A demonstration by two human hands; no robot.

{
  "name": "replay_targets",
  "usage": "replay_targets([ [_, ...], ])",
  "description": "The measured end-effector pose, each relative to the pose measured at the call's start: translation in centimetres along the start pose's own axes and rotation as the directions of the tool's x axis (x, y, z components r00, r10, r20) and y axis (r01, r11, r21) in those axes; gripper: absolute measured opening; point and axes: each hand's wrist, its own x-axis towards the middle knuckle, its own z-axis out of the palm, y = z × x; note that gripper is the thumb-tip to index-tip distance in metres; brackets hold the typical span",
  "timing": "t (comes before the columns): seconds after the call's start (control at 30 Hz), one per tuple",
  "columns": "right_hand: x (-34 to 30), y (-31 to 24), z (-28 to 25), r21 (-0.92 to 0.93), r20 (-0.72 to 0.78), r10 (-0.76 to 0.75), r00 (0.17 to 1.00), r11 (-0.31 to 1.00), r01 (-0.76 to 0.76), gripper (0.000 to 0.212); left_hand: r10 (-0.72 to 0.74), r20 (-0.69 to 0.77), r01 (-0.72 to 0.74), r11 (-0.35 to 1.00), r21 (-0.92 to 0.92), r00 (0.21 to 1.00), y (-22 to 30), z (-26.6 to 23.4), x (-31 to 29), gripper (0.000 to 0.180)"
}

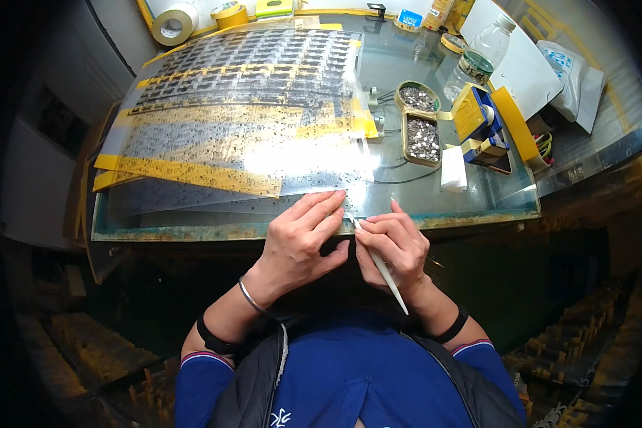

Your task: Assembling tiny metal components onto a transparent grid sheet using a manual stylus tool.

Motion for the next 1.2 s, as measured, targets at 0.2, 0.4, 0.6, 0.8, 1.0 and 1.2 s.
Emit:
replay_targets([
  [0.2,0.8,0.5,0.1,0.127,-0.106,0.132,0.985,0.985,-0.119,0.009,-0.004,-0.03,0.003,1.0,-0.024,1.0,0.0,-0.3,0.1,0.029],
  [0.4,2.2,1.7,-0.1,0.197,-0.023,0.315,0.949,0.932,-0.305,0.013,-0.057,0.096,0.064,0.995,-0.079,0.994,-1.6,-1.0,1.8,0.012],
  [0.6,2.1,1.7,-0.2,0.103,0.03,0.2,0.979,0.974,-0.202,0.011,-0.024,0.31,0.086,0.978,-0.189,0.951,-2.3,-1.4,4.1,0.011],
  [0.8,2.0,1.9,-0.5,0.11,0.04,0.127,0.991,0.985,-0.131,0.015,0.149,0.348,-0.067,0.969,-0.237,0.926,-3.0,-1.0,5.0,0.009],
  [1.0,1.7,2.1,-0.2,0.088,0.018,0.098,0.995,0.991,-0.1,0.017,0.225,0.344,-0.208,0.974,-0.086,0.912,-2.9,-0.4,4.4,0.01],
  [1.2,1.6,2.2,0.0,0.091,-0.006,0.084,0.996,0.992,-0.083,0.016,0.116,0.31,-0.106,0.993,-0.049,0.943,-2.4,-0.2,4.2,0.007],
])
